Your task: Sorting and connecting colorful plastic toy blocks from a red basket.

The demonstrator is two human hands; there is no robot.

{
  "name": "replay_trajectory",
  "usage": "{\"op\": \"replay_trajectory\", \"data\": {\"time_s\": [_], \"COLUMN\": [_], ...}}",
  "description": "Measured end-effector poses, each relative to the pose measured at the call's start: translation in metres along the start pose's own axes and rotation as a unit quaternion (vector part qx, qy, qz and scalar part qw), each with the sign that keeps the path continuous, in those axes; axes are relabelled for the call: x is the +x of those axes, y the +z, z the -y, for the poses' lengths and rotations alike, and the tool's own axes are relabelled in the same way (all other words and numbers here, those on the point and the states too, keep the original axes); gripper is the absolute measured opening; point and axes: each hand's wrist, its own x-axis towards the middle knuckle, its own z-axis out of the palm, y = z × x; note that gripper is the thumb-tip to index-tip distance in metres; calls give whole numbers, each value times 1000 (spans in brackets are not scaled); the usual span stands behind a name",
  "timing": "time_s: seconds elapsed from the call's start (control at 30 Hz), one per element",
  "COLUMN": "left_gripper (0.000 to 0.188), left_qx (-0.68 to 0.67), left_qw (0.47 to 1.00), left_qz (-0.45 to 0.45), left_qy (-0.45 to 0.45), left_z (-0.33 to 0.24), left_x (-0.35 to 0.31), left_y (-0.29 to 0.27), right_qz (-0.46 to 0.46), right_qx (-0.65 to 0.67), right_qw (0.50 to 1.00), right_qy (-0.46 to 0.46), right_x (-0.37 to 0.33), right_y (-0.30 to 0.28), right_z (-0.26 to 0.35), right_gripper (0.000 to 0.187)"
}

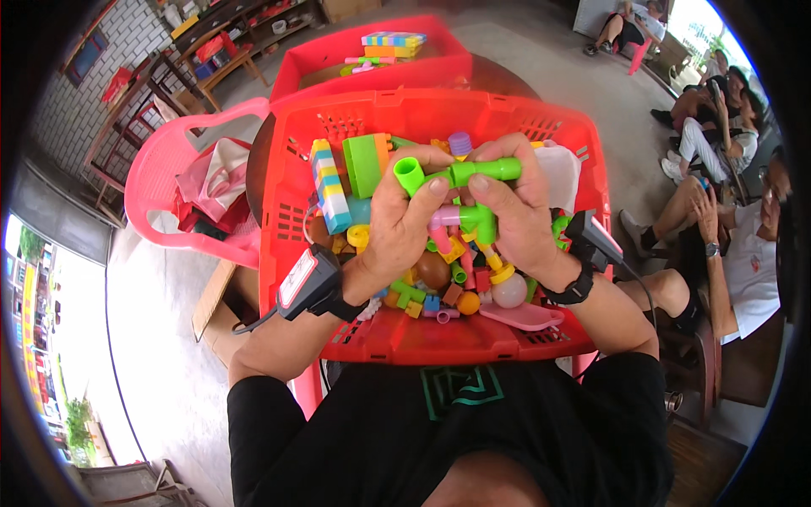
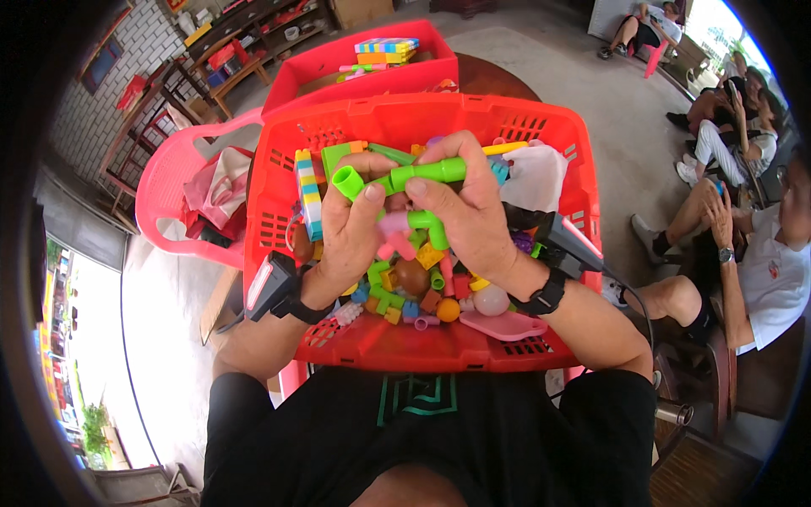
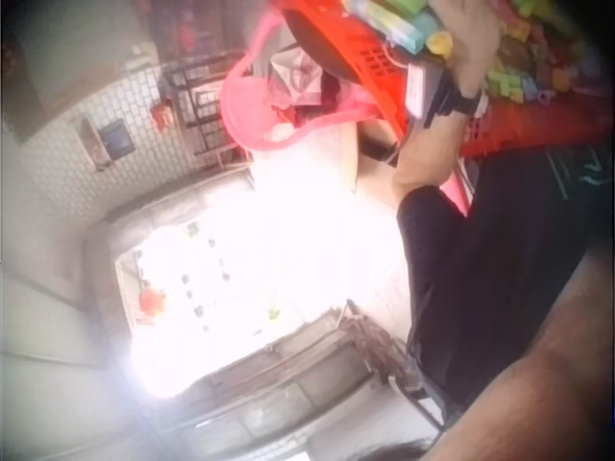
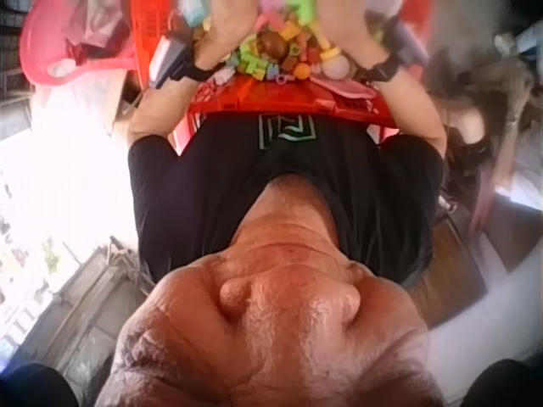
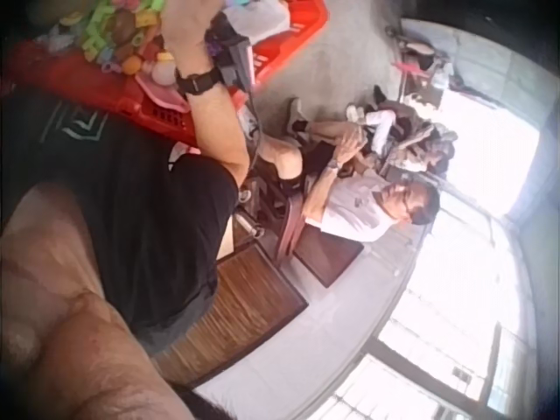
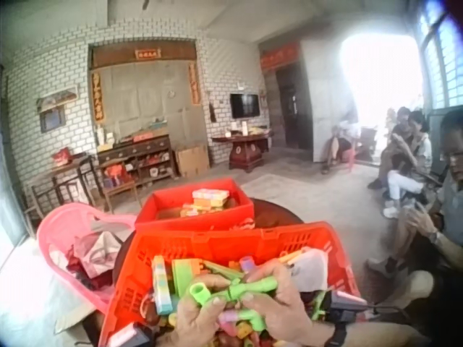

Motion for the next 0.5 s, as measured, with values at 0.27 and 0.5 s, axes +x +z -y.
{"op": "replay_trajectory", "data": {"time_s": [0.27,0.5], "left_gripper": [15,15], "left_qx": [80,89], "left_qw": [994,993], "left_qz": [44,-9], "left_qy": [-53,-74], "left_z": [13,27], "left_x": [-10,-14], "left_y": [-11,0], "right_qz": [-41,-67], "right_qx": [-113,-56], "right_qw": [992,996], "right_qy": [26,22], "right_x": [-12,-16], "right_y": [-2,-6], "right_z": [-24,-36], "right_gripper": [21,21]}}
